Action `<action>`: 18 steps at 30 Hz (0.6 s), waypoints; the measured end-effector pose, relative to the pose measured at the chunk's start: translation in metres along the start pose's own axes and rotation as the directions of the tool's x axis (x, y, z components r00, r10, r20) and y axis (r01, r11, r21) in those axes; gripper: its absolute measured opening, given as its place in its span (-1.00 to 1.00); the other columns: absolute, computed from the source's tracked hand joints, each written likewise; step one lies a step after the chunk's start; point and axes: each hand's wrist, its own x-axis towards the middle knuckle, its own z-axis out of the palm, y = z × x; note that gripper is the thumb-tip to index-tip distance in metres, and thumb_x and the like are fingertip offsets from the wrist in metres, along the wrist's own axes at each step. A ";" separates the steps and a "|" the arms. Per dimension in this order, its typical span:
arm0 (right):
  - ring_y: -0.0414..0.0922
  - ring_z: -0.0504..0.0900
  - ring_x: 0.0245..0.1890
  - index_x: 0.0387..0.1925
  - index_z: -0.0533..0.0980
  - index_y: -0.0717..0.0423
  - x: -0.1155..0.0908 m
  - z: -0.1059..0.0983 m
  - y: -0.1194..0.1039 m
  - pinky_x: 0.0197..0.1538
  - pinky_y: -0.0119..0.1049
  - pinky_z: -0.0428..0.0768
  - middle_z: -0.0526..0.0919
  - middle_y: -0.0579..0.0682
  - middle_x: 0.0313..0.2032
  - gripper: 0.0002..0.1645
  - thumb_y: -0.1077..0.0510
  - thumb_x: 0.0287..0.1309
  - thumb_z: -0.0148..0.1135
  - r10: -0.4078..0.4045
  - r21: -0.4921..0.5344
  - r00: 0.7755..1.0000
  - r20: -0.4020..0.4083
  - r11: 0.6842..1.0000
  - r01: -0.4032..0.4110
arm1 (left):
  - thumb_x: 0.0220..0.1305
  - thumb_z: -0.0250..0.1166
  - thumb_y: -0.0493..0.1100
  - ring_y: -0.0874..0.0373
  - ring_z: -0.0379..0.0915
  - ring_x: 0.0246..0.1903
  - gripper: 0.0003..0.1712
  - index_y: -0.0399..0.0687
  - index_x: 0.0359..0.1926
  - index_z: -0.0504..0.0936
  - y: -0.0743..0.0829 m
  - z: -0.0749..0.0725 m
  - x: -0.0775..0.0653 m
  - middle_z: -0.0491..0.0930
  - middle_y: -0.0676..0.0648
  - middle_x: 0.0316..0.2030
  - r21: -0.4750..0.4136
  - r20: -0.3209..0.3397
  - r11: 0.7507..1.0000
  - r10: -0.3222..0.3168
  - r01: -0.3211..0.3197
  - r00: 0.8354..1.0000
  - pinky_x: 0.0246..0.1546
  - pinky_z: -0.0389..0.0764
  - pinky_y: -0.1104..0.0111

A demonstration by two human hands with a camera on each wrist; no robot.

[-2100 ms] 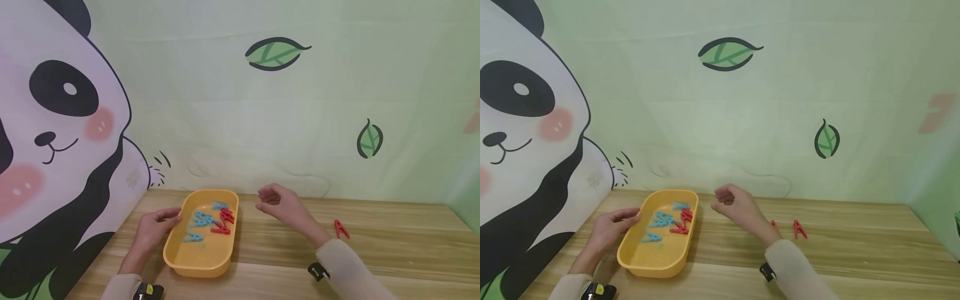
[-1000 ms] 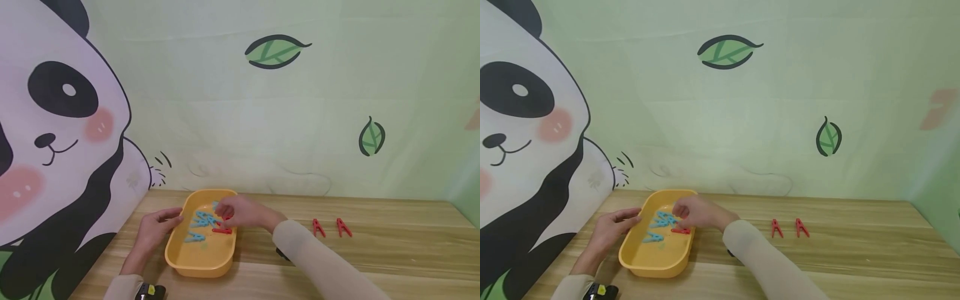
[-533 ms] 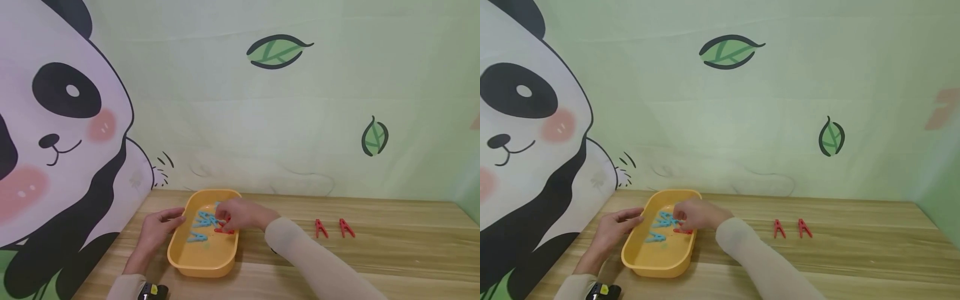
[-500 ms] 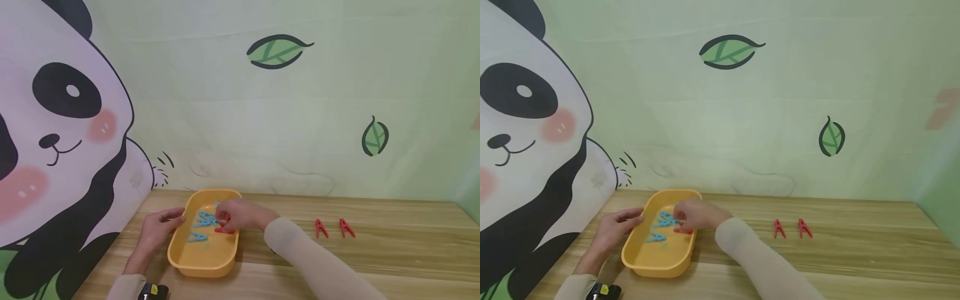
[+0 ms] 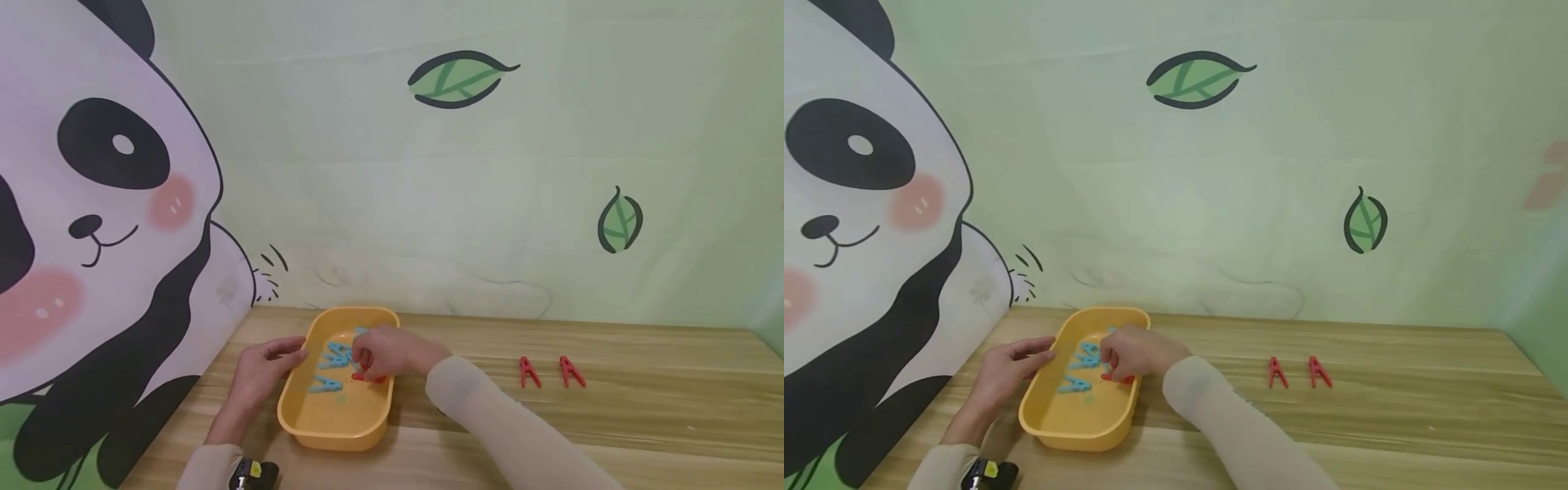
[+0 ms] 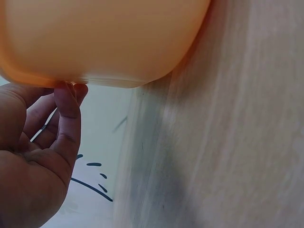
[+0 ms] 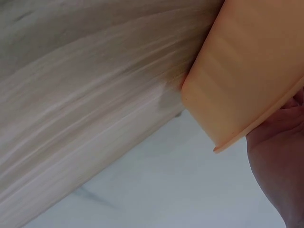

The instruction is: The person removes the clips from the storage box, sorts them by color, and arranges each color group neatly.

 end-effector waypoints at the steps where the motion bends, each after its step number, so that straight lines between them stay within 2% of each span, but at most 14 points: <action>1: -0.26 0.64 -0.24 -0.12 0.66 0.17 0.000 0.000 -0.001 -0.07 -0.45 0.61 0.76 -0.07 -0.24 -0.74 0.27 0.19 0.57 0.001 -0.005 1.000 -0.004 1.000 -0.001 | 0.46 0.42 -0.11 0.01 0.66 0.07 -0.55 -0.17 0.28 0.70 0.000 0.000 0.000 0.69 -0.20 0.19 0.003 0.000 1.000 -0.002 0.002 1.000 -0.02 0.71 0.35; 4: -0.25 0.61 -0.27 -0.15 0.67 0.16 0.002 0.003 -0.002 -0.09 -0.43 0.59 0.74 -0.09 -0.28 -0.75 0.22 0.18 0.58 0.012 -0.043 1.000 -0.026 0.999 -0.013 | 0.46 0.42 -0.10 0.01 0.65 0.07 -0.55 -0.17 0.28 0.70 0.001 -0.001 -0.001 0.69 -0.20 0.19 0.003 0.001 1.000 -0.006 0.006 1.000 -0.02 0.71 0.35; 13: -0.21 0.51 -0.33 -0.18 0.65 0.04 0.006 0.009 -0.014 -0.20 -0.38 0.53 0.57 -0.21 -0.40 -0.69 0.07 0.14 0.64 0.149 -0.195 0.988 -0.045 0.968 -0.155 | 0.45 0.43 -0.11 0.04 0.66 0.04 -0.55 -0.17 0.28 0.70 0.001 -0.001 0.000 0.70 -0.19 0.18 -0.009 0.004 1.000 -0.010 0.010 1.000 -0.06 0.71 0.39; 18: -0.22 0.50 -0.33 -0.21 0.65 0.03 0.006 0.011 -0.013 -0.23 -0.38 0.52 0.57 -0.22 -0.41 -0.76 0.10 0.19 0.59 0.151 -0.213 0.986 -0.065 0.964 -0.161 | 0.44 0.44 -0.12 0.05 0.66 0.04 -0.54 -0.17 0.27 0.70 0.000 -0.001 0.001 0.71 -0.18 0.18 -0.015 0.006 1.000 -0.004 0.004 1.000 -0.08 0.70 0.41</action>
